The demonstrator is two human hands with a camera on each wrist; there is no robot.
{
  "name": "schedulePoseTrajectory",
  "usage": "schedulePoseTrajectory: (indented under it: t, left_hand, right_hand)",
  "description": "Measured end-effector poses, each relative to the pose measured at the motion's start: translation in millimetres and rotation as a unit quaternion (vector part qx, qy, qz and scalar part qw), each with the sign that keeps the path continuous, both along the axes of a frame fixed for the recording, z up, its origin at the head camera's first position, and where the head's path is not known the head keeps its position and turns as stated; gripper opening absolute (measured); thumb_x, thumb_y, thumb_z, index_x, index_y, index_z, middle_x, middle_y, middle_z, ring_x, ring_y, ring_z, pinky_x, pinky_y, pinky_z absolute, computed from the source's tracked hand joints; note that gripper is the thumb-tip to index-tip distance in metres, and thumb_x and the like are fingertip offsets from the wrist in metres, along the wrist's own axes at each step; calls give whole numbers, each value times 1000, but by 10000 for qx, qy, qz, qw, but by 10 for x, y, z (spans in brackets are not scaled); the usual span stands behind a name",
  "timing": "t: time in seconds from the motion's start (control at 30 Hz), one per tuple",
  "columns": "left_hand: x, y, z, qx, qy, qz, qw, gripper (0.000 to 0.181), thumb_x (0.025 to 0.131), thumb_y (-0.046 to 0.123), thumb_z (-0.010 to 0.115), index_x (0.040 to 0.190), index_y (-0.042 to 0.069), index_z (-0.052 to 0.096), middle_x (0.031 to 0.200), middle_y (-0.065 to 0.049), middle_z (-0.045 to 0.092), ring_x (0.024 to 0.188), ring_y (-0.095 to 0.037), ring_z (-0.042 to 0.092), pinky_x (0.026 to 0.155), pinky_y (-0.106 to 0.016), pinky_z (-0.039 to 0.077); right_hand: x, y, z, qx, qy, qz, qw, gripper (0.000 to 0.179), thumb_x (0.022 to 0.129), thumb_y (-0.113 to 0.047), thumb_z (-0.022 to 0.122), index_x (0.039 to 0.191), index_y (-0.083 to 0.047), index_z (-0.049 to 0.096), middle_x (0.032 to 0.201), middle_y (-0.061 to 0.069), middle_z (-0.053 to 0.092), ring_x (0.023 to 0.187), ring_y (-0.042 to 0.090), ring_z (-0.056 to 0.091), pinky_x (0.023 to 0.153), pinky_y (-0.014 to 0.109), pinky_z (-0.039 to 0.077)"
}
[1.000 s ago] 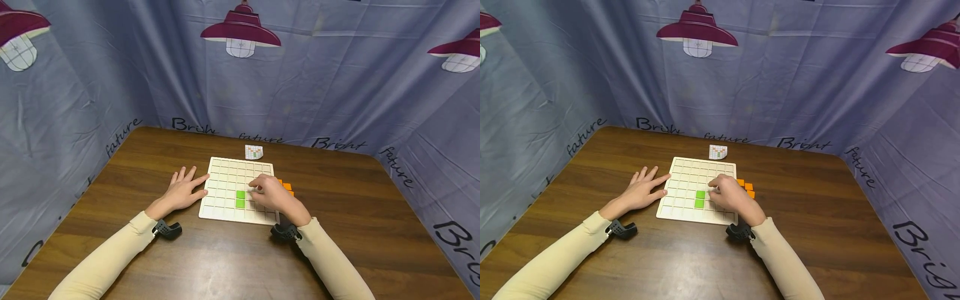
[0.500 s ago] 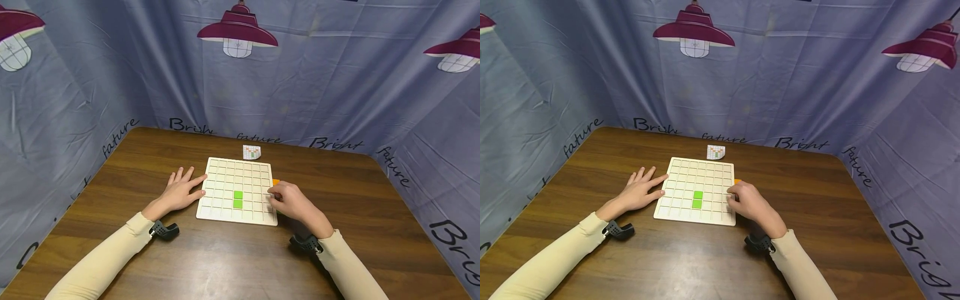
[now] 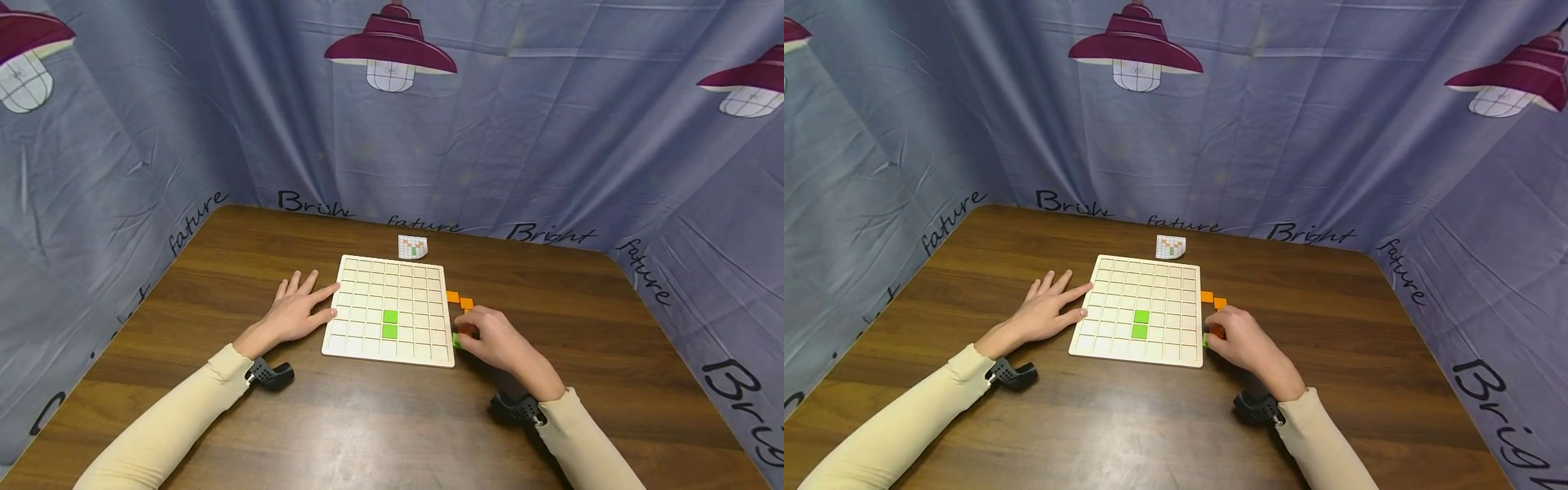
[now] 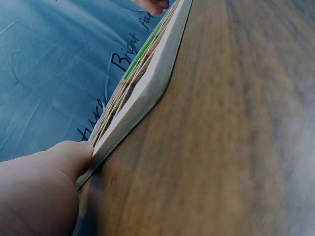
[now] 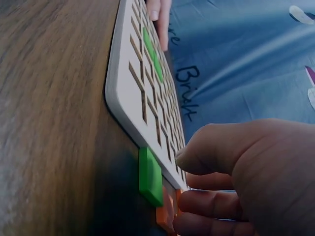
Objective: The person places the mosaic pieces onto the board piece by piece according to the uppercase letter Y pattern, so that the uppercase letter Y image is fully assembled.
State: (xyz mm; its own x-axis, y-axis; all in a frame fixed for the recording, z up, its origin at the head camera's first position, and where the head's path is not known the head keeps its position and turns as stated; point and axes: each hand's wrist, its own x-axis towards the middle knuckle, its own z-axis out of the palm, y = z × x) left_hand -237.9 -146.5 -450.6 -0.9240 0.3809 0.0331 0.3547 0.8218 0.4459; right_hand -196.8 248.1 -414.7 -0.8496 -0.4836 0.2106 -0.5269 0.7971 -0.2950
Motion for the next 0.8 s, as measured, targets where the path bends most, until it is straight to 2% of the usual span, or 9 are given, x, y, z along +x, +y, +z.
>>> schedulePoseTrajectory:
  t: [0.57, 0.8]
  left_hand:
    - [6, 6, 15, -46, -7, -8, 10000, 59, 102, 46, 55, 157, 26, 43, 167, -29, 20, 153, -60, 6, 120, -74, 5]
    - [3, -1, 4, -65, -12, 15, 10000, 60, 102, 47, 54, 157, 27, 43, 167, -28, 20, 153, -59, 6, 120, -74, 4]
  right_hand:
    - [29, 22, 1, 107, -263, -68, 9996, 19, 85, -9, 77, 103, -4, 78, 85, 2, 66, 73, 11, 51, 63, 24, 43]
    - [24, 16, -20, 113, -200, -64, 9997, 20, 85, -9, 77, 104, -3, 78, 87, 3, 68, 73, 11, 51, 64, 25, 44]
